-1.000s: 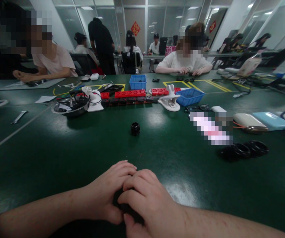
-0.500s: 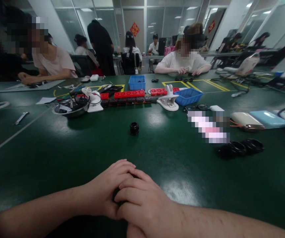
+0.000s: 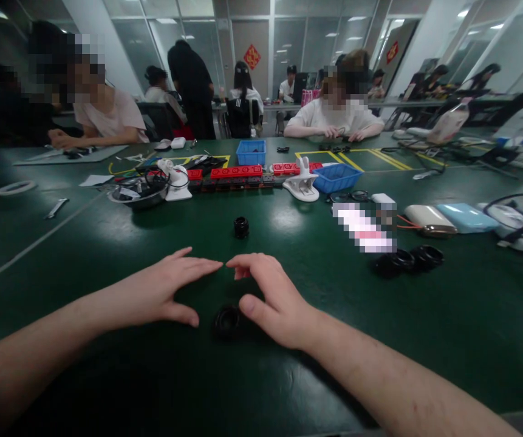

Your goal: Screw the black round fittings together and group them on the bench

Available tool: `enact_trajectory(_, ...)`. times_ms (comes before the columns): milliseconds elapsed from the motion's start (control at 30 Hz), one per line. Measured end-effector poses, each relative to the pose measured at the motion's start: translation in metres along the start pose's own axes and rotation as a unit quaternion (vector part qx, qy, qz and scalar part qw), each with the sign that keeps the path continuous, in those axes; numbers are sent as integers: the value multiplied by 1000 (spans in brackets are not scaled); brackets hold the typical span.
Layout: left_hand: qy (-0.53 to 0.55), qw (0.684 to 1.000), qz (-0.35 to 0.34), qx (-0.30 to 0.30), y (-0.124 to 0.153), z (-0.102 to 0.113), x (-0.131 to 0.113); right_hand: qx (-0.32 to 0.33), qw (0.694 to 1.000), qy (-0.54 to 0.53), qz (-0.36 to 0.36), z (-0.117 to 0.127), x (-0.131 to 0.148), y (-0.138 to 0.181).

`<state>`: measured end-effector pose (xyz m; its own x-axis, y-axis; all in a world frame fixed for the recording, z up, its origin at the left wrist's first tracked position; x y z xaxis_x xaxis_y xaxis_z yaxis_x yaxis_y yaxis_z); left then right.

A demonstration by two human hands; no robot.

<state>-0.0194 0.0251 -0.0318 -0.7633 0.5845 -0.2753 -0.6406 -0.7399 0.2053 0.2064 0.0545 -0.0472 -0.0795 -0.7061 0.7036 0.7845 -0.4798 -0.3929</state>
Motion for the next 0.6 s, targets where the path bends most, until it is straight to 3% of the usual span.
enact_trajectory(67, -17, 999, 11, -35, 7, 13, -11, 116, 990, -59, -50, 9, -7, -4)
enact_trajectory(133, -18, 998, -21, -47, 11, 23, -26, 236, 963, -65, -110, 15, -14, -6)
enact_trajectory(200, -19, 997, -63, -29, 10, 27, -40, 287, 945, -14, -154, 15, -19, -7)
enact_trajectory(300, -39, 994, -106, -1, 4, 27, -53, 302, 940, 70, -142, 7, -19, -7)
enact_trajectory(433, -34, 990, -135, 31, -6, 20, -58, 321, 939, 94, -80, -4, -14, -7)
enact_trajectory(600, 0, 987, -148, 70, -16, 16, -59, 315, 940, 115, -59, -9, -17, -7)
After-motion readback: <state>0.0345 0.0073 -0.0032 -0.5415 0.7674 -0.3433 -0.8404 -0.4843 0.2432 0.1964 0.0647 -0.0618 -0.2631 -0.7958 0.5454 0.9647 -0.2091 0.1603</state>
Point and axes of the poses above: each hand's wrist, its own y-axis away from the middle knuckle, its own z-axis out of the back of the hand, x = y × z, the point moved 1 cm from there along -y, towards the middle knuckle, and after that the axes turned 9 degrees about x, right-handed, at the moved point
